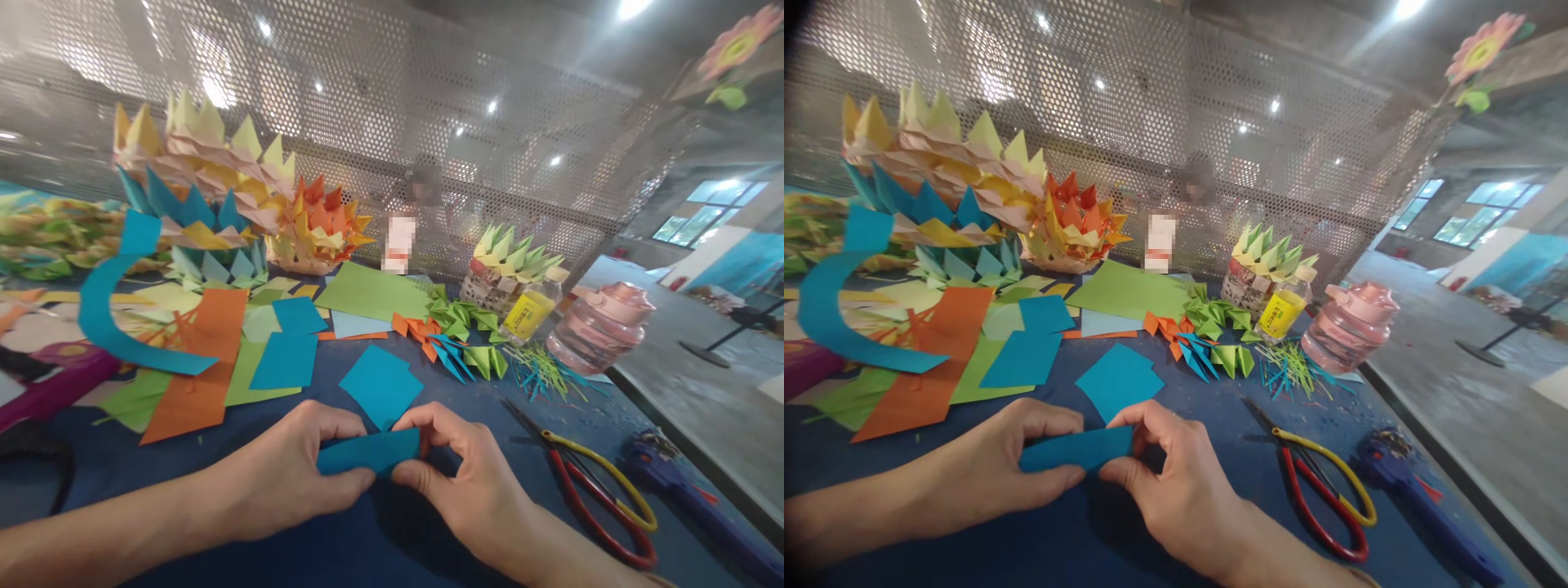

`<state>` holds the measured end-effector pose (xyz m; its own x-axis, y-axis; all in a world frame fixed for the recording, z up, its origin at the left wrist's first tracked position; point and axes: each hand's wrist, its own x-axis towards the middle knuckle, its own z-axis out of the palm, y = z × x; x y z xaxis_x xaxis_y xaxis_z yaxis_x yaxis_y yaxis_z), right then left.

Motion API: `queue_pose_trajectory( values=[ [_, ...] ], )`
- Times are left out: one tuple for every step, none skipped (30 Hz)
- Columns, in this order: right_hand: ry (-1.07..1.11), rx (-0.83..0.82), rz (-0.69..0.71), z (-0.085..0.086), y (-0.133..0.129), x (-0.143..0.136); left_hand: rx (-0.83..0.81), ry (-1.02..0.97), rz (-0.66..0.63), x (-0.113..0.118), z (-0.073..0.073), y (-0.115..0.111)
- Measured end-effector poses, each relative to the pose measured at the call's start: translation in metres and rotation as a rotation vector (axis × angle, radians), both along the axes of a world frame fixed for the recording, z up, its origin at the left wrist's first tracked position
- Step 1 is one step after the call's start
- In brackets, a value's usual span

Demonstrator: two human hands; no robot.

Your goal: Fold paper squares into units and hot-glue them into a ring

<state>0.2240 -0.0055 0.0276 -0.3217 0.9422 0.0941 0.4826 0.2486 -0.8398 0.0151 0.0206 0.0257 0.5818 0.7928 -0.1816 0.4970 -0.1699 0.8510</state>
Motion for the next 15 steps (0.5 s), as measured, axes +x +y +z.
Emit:
queue_pose_trajectory(
  values=[
    [0.002, 0.004, -0.006, 0.000, 0.000, 0.000, -0.001, 0.001, 0.014, 0.000, 0.000, 0.000],
    [0.003, 0.006, -0.011, 0.000, 0.001, 0.000, 0.007, 0.001, 0.025, 0.000, 0.000, 0.000],
    [0.003, 0.006, -0.015, 0.000, 0.001, 0.000, 0.020, -0.002, 0.032, 0.000, 0.000, 0.001],
    [0.001, 0.008, -0.017, 0.000, 0.001, 0.001, 0.036, -0.006, 0.036, 0.000, 0.000, 0.002],
    [-0.003, 0.012, -0.017, 0.001, 0.002, 0.002, 0.048, -0.008, 0.037, 0.000, -0.001, 0.003],
    [-0.008, 0.018, -0.018, 0.001, 0.002, 0.003, 0.058, -0.010, 0.040, -0.001, -0.002, 0.005],
    [-0.014, 0.025, -0.023, 0.002, 0.002, 0.004, 0.070, -0.016, 0.047, -0.002, -0.003, 0.006],
    [-0.019, 0.032, -0.029, 0.003, 0.003, 0.005, 0.080, -0.018, 0.058, -0.003, -0.004, 0.007],
    [-0.021, 0.037, -0.036, 0.003, 0.003, 0.006, 0.083, -0.013, 0.070, -0.004, -0.004, 0.008],
    [-0.021, 0.039, -0.040, 0.004, 0.004, 0.007, 0.083, -0.005, 0.079, -0.005, -0.005, 0.009],
    [-0.023, 0.038, -0.044, 0.004, 0.004, 0.008, 0.081, 0.001, 0.082, -0.006, -0.005, 0.010],
    [-0.025, 0.035, -0.046, 0.004, 0.005, 0.008, 0.078, 0.006, 0.082, -0.006, -0.004, 0.011],
    [-0.024, 0.033, -0.047, 0.004, 0.005, 0.009, 0.072, 0.012, 0.078, -0.007, -0.004, 0.011],
    [-0.021, 0.033, -0.049, 0.004, 0.006, 0.009, 0.073, 0.019, 0.076, -0.007, -0.004, 0.012],
    [-0.018, 0.033, -0.052, 0.004, 0.006, 0.009, 0.086, 0.026, 0.079, -0.008, -0.004, 0.012]
  ],
)
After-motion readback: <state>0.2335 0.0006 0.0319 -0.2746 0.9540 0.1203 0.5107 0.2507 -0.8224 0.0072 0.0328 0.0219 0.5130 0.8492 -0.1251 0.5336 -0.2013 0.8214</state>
